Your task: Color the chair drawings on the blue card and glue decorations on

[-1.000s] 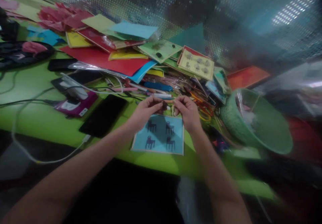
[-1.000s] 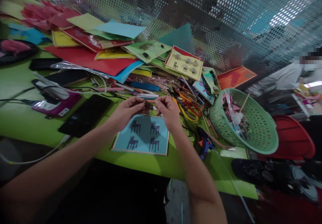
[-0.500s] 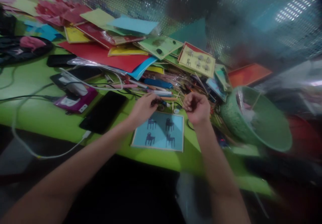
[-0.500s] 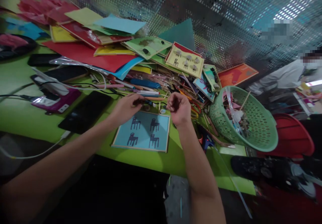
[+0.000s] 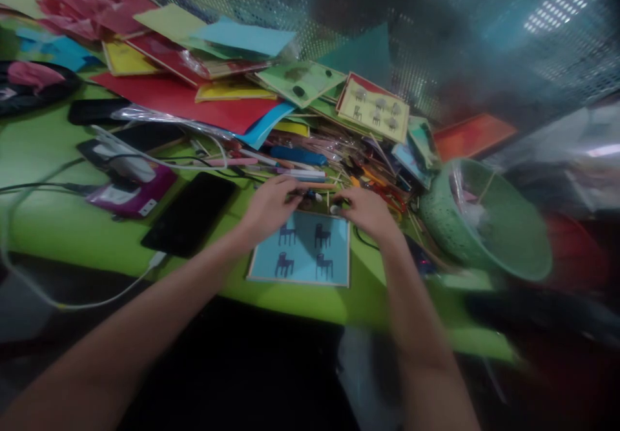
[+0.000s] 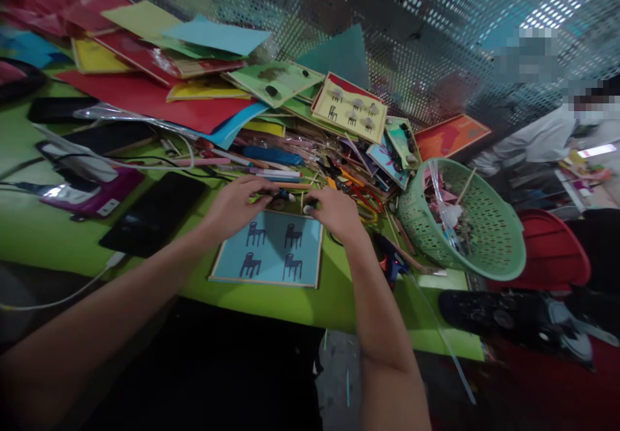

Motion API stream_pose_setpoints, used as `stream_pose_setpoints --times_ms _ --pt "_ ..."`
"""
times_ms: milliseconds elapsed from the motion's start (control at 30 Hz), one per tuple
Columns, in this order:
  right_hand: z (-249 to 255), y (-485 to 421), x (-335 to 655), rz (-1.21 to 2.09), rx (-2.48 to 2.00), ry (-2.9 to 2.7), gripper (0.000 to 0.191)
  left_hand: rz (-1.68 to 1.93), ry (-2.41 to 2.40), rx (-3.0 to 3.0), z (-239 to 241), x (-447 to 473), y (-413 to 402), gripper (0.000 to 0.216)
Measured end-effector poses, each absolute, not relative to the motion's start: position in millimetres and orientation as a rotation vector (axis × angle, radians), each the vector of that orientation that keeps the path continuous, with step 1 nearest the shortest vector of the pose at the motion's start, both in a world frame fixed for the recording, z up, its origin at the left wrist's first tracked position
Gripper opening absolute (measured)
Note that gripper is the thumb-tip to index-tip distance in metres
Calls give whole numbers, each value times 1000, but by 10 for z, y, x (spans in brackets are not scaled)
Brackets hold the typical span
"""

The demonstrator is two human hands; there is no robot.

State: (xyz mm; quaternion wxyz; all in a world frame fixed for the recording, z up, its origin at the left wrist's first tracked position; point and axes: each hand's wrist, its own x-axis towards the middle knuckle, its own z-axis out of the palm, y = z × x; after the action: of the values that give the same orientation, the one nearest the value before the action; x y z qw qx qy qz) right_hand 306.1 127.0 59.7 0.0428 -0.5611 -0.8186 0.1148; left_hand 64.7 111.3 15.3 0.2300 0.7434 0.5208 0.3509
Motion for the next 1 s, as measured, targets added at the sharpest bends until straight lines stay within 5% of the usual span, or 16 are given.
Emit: stream_pose_setpoints --times_ms 200,533,800,1000 --pt "531 1296 3014 337 -1638 -2521 4 1054 1397 2015 157 643 1097 26" --pt "568 1201 2825 752 -1297 -2010 13 945 887 1453 114 760 1072 31" --pt "670 1081 2708 541 -1296 -2073 13 986 811 1075 193 740 1034 31" --pt "667 1072 2722 372 -1331 -2191 31 1056 767 946 153 766 1043 34"
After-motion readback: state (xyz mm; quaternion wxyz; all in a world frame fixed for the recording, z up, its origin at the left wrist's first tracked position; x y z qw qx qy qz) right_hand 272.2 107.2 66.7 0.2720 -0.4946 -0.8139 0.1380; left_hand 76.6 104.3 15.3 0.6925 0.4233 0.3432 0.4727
